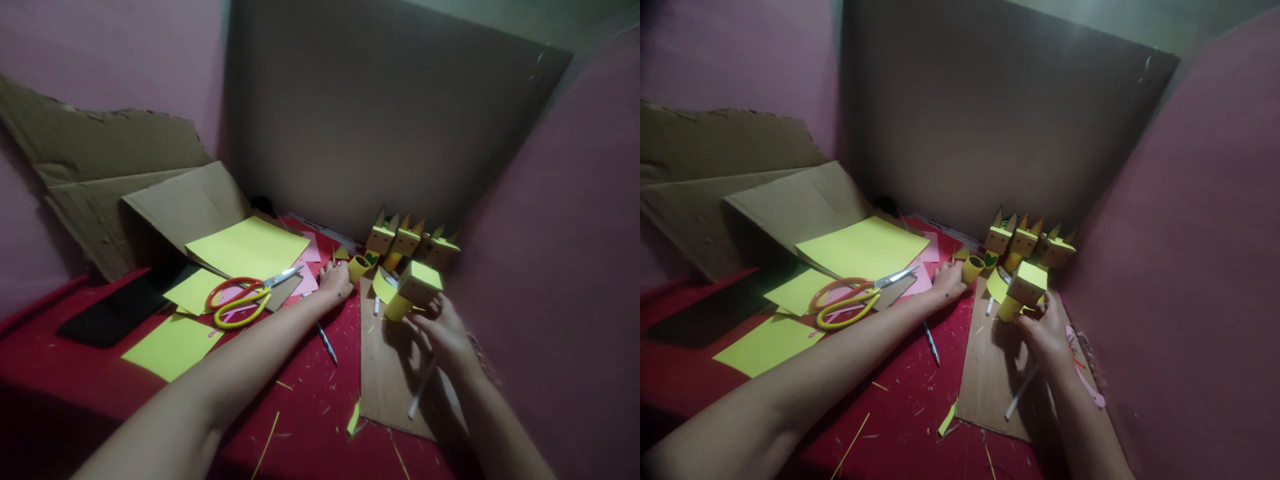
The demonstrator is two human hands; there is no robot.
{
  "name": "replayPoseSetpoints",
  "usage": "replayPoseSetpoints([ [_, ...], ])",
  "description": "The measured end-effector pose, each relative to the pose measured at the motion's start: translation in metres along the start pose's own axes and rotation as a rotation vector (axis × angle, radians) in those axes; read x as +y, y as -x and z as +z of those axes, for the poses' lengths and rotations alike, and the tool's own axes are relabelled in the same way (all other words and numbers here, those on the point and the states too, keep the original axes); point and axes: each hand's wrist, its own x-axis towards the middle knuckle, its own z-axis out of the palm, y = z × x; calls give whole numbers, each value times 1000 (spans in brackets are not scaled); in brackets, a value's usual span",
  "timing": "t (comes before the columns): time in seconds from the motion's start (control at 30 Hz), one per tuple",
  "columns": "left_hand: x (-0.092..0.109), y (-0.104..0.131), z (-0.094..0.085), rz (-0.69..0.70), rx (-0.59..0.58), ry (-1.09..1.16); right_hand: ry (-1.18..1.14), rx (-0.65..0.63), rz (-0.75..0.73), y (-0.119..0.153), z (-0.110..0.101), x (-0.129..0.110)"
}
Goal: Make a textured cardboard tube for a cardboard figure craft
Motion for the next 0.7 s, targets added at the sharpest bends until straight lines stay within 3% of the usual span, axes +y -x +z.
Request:
replayPoseSetpoints([
  [0.17, 4, 12, -12, -14, 30, -12, 31, 241, 29, 30, -10, -13],
  [0.23, 1, 18, -29, 22, 58, -38, 32, 313, -52, 43, -12, -18],
  [0.3, -9, 23, -56, 64, 121, -85, 3, 287, -134, 55, -9, -22],
  [0.43, -57, 31, -141, 10, 327, -205, 64, 77, -250, 70, 6, -27],
  [0.57, -121, 52, -222, -249, 612, -311, 165, -127, -483, 81, 29, -35],
  [0.63, -149, 67, -242, -387, 691, -325, 206, -156, -649, 85, 42, -41],
  [0.7, -170, 79, -247, -496, 714, -310, 238, -205, -780, 88, 53, -46],
])
